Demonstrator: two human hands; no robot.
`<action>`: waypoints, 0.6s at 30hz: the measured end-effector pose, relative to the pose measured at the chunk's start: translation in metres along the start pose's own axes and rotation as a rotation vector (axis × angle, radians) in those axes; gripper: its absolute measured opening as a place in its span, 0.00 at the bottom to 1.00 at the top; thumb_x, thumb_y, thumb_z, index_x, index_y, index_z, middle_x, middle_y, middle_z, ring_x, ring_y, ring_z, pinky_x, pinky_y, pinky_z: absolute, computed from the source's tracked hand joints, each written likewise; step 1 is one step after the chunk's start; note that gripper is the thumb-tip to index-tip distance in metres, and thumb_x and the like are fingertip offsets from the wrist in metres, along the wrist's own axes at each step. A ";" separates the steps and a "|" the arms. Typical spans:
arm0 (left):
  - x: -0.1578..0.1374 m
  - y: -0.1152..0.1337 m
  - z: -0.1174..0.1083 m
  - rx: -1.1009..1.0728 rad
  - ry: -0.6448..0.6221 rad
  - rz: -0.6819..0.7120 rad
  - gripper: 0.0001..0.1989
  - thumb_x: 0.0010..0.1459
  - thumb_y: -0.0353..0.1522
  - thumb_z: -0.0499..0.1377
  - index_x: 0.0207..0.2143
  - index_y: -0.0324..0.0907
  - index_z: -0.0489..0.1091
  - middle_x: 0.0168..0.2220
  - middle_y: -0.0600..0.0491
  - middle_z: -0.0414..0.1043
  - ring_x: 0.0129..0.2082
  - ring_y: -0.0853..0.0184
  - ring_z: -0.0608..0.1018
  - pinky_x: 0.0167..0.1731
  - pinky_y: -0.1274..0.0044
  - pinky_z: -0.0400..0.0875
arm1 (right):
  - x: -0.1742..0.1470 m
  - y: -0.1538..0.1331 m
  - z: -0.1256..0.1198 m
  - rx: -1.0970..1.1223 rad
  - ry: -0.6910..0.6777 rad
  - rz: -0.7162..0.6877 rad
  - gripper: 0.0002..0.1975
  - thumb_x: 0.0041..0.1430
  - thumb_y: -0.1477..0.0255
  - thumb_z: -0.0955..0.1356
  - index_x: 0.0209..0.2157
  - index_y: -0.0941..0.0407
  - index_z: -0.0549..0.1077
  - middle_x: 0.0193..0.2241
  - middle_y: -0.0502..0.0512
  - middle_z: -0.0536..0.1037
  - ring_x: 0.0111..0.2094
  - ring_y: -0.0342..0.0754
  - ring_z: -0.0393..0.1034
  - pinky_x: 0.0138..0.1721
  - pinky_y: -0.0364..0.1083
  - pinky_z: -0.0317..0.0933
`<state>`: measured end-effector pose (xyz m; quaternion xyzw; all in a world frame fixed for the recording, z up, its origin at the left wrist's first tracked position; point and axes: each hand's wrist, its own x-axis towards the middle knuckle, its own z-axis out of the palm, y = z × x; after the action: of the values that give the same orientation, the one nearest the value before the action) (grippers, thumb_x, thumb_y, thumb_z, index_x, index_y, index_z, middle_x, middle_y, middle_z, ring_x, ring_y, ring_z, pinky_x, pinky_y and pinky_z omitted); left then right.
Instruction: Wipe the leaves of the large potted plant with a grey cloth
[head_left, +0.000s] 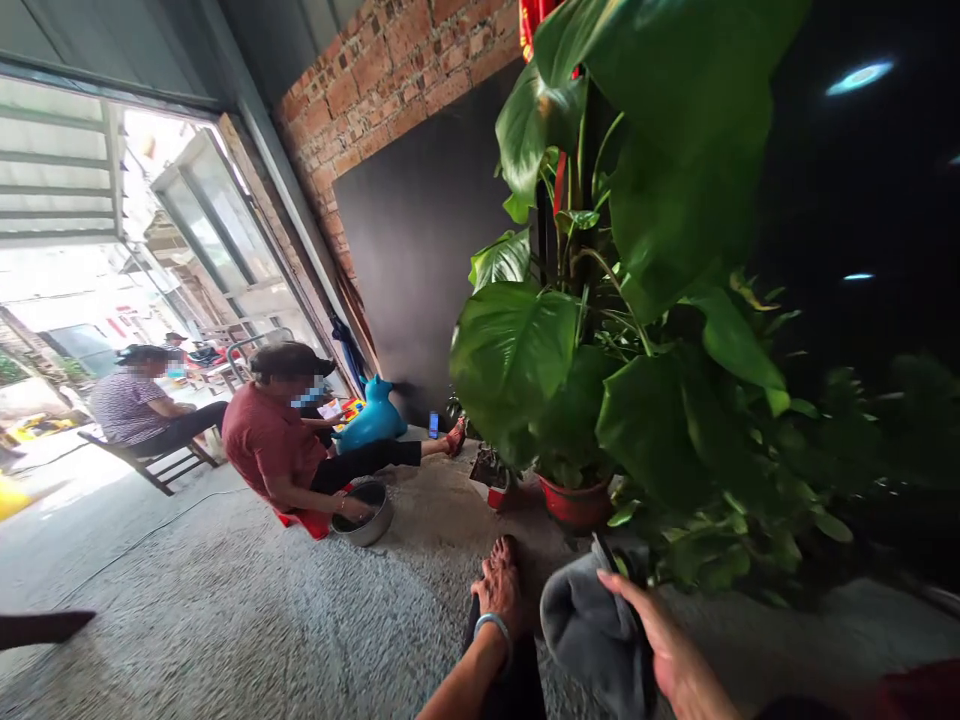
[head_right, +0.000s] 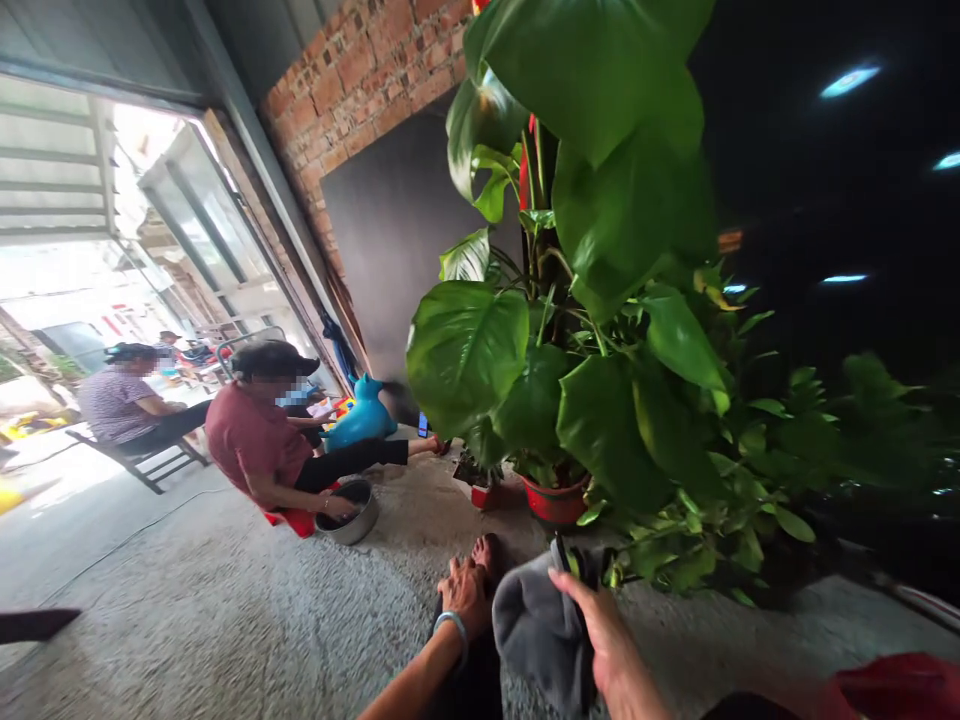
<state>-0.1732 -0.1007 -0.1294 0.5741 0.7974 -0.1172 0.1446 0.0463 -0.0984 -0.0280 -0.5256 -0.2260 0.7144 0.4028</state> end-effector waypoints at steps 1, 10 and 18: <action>-0.001 -0.001 -0.002 -0.024 -0.005 0.009 0.37 0.66 0.42 0.52 0.77 0.54 0.56 0.73 0.40 0.61 0.67 0.40 0.64 0.55 0.55 0.68 | -0.015 0.001 -0.012 0.040 -0.009 0.042 0.23 0.20 0.55 0.80 0.22 0.51 0.79 0.22 0.63 0.82 0.33 0.73 0.81 0.38 0.65 0.77; -0.012 0.011 -0.005 -0.150 0.018 0.039 0.33 0.62 0.35 0.57 0.70 0.51 0.67 0.69 0.41 0.66 0.69 0.43 0.62 0.59 0.54 0.64 | -0.037 -0.133 -0.013 0.493 0.035 -0.504 0.15 0.34 0.64 0.81 0.26 0.52 0.79 0.24 0.55 0.83 0.38 0.61 0.83 0.45 0.57 0.79; -0.009 0.008 0.003 -0.278 0.127 0.009 0.21 0.59 0.31 0.60 0.54 0.50 0.78 0.68 0.50 0.70 0.67 0.51 0.67 0.61 0.61 0.65 | -0.064 -0.032 -0.058 0.464 0.082 -0.055 0.16 0.33 0.61 0.82 0.25 0.50 0.80 0.27 0.57 0.86 0.39 0.67 0.85 0.45 0.61 0.81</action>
<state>-0.1621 -0.1073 -0.1294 0.5583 0.8109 0.0313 0.1726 0.1192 -0.1375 0.0123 -0.4413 -0.0535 0.7139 0.5411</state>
